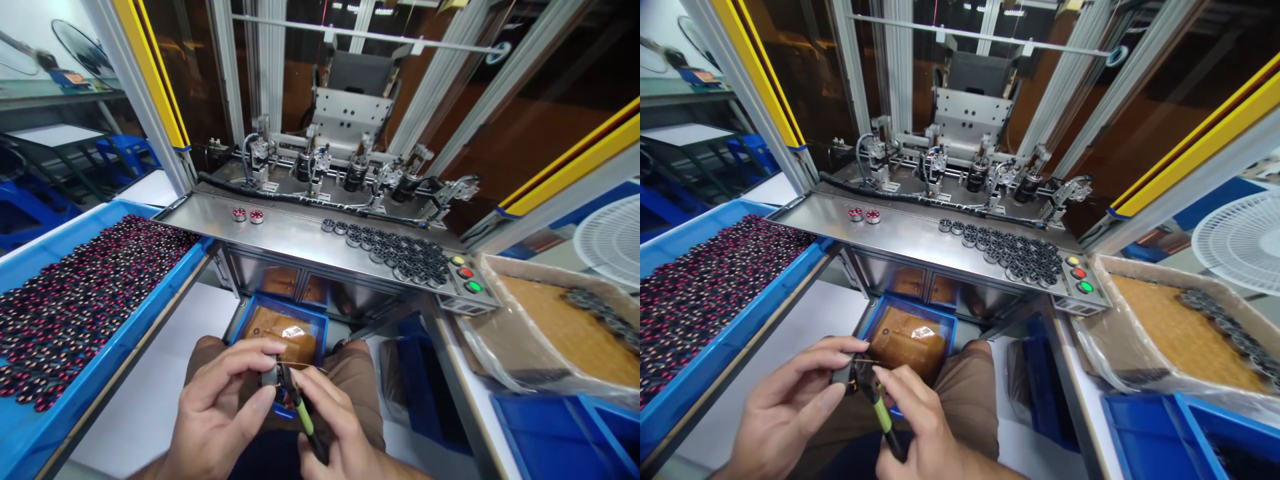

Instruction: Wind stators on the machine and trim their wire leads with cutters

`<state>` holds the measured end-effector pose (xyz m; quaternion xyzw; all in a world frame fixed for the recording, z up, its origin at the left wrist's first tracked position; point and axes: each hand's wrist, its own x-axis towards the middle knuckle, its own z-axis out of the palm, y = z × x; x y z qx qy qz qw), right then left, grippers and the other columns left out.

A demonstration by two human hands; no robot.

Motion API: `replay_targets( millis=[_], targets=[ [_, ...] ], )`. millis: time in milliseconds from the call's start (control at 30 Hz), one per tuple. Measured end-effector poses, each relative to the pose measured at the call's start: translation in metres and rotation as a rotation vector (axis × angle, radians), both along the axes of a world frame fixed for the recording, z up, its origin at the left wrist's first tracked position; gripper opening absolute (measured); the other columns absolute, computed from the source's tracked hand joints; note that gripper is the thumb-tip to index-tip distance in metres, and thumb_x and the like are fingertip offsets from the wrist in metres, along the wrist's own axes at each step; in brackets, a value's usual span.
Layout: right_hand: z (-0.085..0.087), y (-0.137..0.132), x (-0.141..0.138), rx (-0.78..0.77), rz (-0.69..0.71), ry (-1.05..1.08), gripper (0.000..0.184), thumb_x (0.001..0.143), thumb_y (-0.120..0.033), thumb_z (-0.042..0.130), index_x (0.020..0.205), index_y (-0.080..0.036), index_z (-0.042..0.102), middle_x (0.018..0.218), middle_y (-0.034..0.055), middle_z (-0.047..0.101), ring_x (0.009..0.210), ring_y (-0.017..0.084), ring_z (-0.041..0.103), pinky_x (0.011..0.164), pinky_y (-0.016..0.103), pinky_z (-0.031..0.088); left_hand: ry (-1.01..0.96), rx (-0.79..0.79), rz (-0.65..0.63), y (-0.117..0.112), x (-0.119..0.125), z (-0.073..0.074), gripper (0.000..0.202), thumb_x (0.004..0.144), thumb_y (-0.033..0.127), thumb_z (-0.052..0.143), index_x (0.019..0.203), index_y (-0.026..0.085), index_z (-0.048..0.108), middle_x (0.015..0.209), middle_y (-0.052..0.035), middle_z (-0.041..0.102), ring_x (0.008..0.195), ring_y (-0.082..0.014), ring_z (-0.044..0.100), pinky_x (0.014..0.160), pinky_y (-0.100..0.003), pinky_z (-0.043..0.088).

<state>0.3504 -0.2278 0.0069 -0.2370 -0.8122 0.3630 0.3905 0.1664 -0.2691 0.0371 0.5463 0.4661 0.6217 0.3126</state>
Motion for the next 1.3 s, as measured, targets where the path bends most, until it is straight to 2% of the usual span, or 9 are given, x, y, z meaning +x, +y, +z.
replay_targets(
  millis=[133, 267, 367, 467, 633, 800, 933, 1100, 1300],
  targets=[
    [0.000, -0.001, 0.002, -0.013, -0.032, -0.067, 0.072, 0.066, -0.007, 0.050, 0.137, -0.017, 0.051, 0.096, 0.0092, 0.072, 0.082, 0.024, 0.069, 0.073, 0.030, 0.059, 0.020, 0.000, -0.027, 0.001, -0.001, -0.002, 0.030, 0.084, 0.005, 0.061, 0.106, 0.026, 0.065, 0.114, -0.0032, 0.071, 0.111, -0.0159, 0.065, 0.094, -0.022, 0.054],
    [0.005, 0.004, 0.007, -0.054, -0.106, -0.073, 0.064, 0.071, -0.006, 0.051, 0.135, -0.018, 0.053, 0.109, 0.0109, 0.071, 0.088, 0.022, 0.069, 0.083, 0.030, 0.058, 0.116, 0.085, -0.056, 0.003, -0.008, -0.008, 0.031, 0.084, 0.003, 0.061, 0.106, 0.024, 0.064, 0.124, -0.0059, 0.064, 0.113, -0.0183, 0.063, 0.096, -0.028, 0.055],
    [0.008, 0.007, 0.017, -0.051, -0.116, -0.122, 0.065, 0.073, -0.008, 0.054, 0.137, -0.017, 0.052, 0.118, 0.0131, 0.068, 0.102, 0.025, 0.067, 0.090, 0.033, 0.056, 0.264, 0.222, -0.046, 0.005, -0.015, -0.014, 0.043, 0.078, -0.002, 0.066, 0.114, 0.022, 0.062, 0.132, -0.0096, 0.057, 0.112, -0.0215, 0.064, 0.096, -0.034, 0.056],
    [0.006, 0.006, 0.030, -0.080, -0.124, -0.176, 0.070, 0.072, -0.005, 0.056, 0.140, -0.019, 0.050, 0.119, 0.0135, 0.068, 0.105, 0.026, 0.066, 0.096, 0.038, 0.053, 0.382, 0.281, 0.043, 0.007, -0.019, -0.016, 0.060, 0.074, -0.001, 0.071, 0.128, 0.020, 0.055, 0.128, -0.0122, 0.059, 0.113, -0.0254, 0.064, 0.094, -0.038, 0.057],
    [0.009, -0.004, 0.044, -0.357, 0.016, -0.066, 0.072, 0.074, -0.006, 0.059, 0.141, -0.028, 0.048, 0.100, 0.0087, 0.069, 0.080, 0.020, 0.068, 0.077, 0.033, 0.057, 0.683, 0.332, 0.132, 0.008, -0.018, -0.011, 0.042, 0.080, 0.004, 0.069, 0.118, 0.019, 0.061, 0.122, -0.0071, 0.061, 0.109, -0.0173, 0.065, 0.095, -0.027, 0.056],
    [0.024, -0.007, 0.046, -0.747, 0.257, 0.094, 0.060, 0.086, -0.031, 0.064, 0.143, -0.032, 0.045, 0.105, 0.0085, 0.064, 0.090, 0.021, 0.066, 0.083, 0.037, 0.054, 0.860, 0.321, 0.227, 0.005, -0.016, -0.018, 0.032, 0.083, 0.008, 0.068, 0.113, 0.020, 0.064, 0.122, -0.0051, 0.062, 0.109, -0.0130, 0.065, 0.097, -0.020, 0.054],
    [0.031, -0.008, 0.043, -0.858, 0.322, 0.101, 0.060, 0.085, -0.046, 0.066, 0.141, -0.031, 0.048, 0.105, 0.0085, 0.063, 0.095, 0.022, 0.064, 0.088, 0.038, 0.050, 0.858, 0.347, 0.194, 0.004, -0.017, -0.020, 0.038, 0.082, 0.003, 0.067, 0.116, 0.019, 0.062, 0.124, -0.0064, 0.062, 0.112, -0.0119, 0.063, 0.101, -0.019, 0.051],
    [0.034, -0.006, 0.037, -0.920, 0.333, 0.114, 0.059, 0.084, -0.046, 0.069, 0.139, -0.032, 0.052, 0.101, 0.0073, 0.063, 0.092, 0.021, 0.062, 0.086, 0.037, 0.048, 0.733, 0.383, 0.152, 0.006, -0.016, -0.010, 0.048, 0.083, -0.004, 0.061, 0.126, 0.017, 0.056, 0.118, -0.0090, 0.068, 0.118, -0.0120, 0.062, 0.107, -0.021, 0.046],
    [0.034, -0.005, 0.033, -0.926, 0.356, 0.098, 0.062, 0.085, -0.048, 0.067, 0.141, -0.030, 0.048, 0.098, 0.0072, 0.061, 0.087, 0.020, 0.062, 0.082, 0.036, 0.049, 0.611, 0.421, 0.122, 0.010, -0.014, -0.001, 0.067, 0.077, -0.007, 0.064, 0.136, 0.019, 0.050, 0.113, -0.0090, 0.075, 0.111, -0.0141, 0.068, 0.100, -0.024, 0.052]
  ],
)
